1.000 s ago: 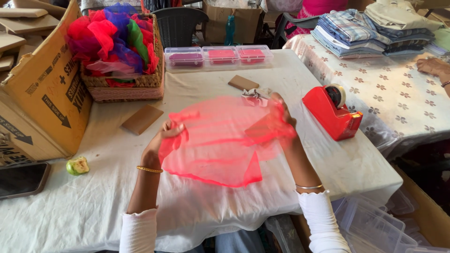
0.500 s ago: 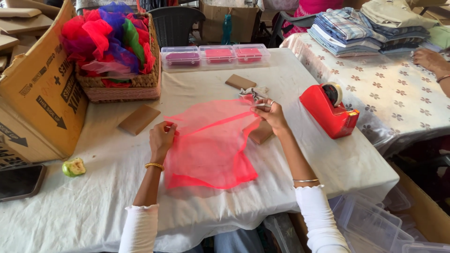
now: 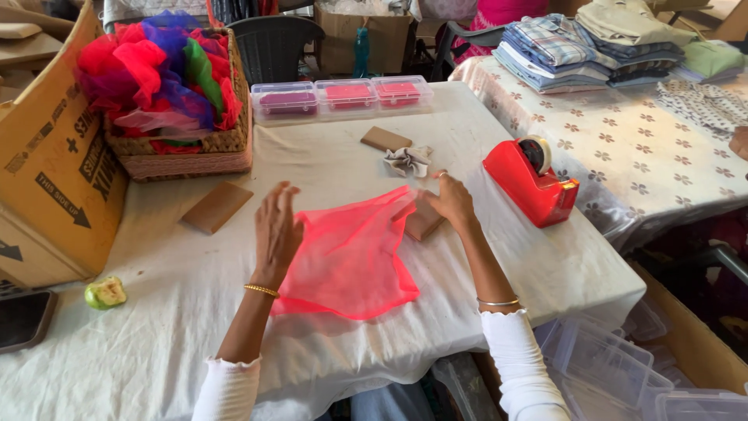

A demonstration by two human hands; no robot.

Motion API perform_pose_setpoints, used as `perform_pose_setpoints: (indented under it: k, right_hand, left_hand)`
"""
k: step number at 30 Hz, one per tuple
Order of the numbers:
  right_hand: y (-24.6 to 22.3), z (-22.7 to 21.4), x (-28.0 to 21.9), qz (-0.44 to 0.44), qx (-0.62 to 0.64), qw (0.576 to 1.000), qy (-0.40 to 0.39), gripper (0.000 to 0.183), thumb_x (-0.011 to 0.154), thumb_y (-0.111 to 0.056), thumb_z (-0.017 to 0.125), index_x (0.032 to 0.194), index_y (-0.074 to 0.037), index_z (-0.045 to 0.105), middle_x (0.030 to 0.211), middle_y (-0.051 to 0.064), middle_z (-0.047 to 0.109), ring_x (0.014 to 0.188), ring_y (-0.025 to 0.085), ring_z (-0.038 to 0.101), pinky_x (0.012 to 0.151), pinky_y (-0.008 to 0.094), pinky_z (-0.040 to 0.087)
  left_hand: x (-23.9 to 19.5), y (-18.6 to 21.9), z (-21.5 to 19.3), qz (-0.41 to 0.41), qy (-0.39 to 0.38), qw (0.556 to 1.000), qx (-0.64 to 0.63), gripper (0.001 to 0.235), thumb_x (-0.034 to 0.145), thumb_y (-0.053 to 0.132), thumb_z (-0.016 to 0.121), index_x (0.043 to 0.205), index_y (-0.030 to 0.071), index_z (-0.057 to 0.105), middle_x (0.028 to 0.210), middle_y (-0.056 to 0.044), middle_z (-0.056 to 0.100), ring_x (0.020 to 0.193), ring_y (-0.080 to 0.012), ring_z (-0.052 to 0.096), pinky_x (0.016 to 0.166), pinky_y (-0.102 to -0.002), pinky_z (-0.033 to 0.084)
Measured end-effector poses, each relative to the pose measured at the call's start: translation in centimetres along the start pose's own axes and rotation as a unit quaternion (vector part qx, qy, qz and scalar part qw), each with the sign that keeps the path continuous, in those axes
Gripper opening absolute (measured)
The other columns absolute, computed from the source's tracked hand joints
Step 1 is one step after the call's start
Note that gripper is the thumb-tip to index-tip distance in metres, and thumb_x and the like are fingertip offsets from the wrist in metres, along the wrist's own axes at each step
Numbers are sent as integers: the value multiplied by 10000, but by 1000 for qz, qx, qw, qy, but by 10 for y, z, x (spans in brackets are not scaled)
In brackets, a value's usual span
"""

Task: Cleaning small cardboard pieces with a cloth and wrapping one in pink fabric before placing it in a clear plastic box.

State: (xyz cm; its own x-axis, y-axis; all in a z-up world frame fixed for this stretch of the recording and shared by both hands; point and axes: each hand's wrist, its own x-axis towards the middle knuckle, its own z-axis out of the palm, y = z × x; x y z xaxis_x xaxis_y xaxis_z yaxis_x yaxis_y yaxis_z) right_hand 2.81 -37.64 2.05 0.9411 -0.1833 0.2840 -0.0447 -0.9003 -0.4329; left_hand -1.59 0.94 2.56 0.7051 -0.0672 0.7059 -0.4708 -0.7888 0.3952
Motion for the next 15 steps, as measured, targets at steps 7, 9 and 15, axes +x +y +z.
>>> perform_pose_setpoints:
  k: [7, 9, 15]
  right_hand:
    - [50, 38, 24, 32, 49, 989, -133, 1147, 508, -675, 923, 1357, 7, 562, 1219, 239, 689, 1168, 354, 669, 990, 428, 533]
    - [63, 43, 30, 51, 93, 984, -146, 1205, 440, -662, 955, 1336, 44, 567, 1227, 244, 682, 1172, 340, 661, 1002, 403, 515]
    - [43, 22, 22, 112, 206, 948, -217, 1108, 437, -615, 934, 1240, 89, 639, 1154, 216, 741, 1084, 299, 712, 940, 381, 537]
  left_hand:
    - [-4, -17, 12, 102, -86, 990, 53, 362, 740, 95, 824, 1080, 146, 713, 1387, -76, 573, 1278, -284, 542, 1053, -526, 391]
    - [-2, -28, 20, 63, -67, 995, -45, 127, 794, 112, 817, 902, 101, 753, 1291, -75, 678, 1207, -314, 620, 1014, -453, 475]
    - [20, -45, 37, -116, -20, 967, -225, 141, 951, 154, 750, 1018, 30, 756, 949, -109, 773, 883, -242, 768, 802, -341, 594]
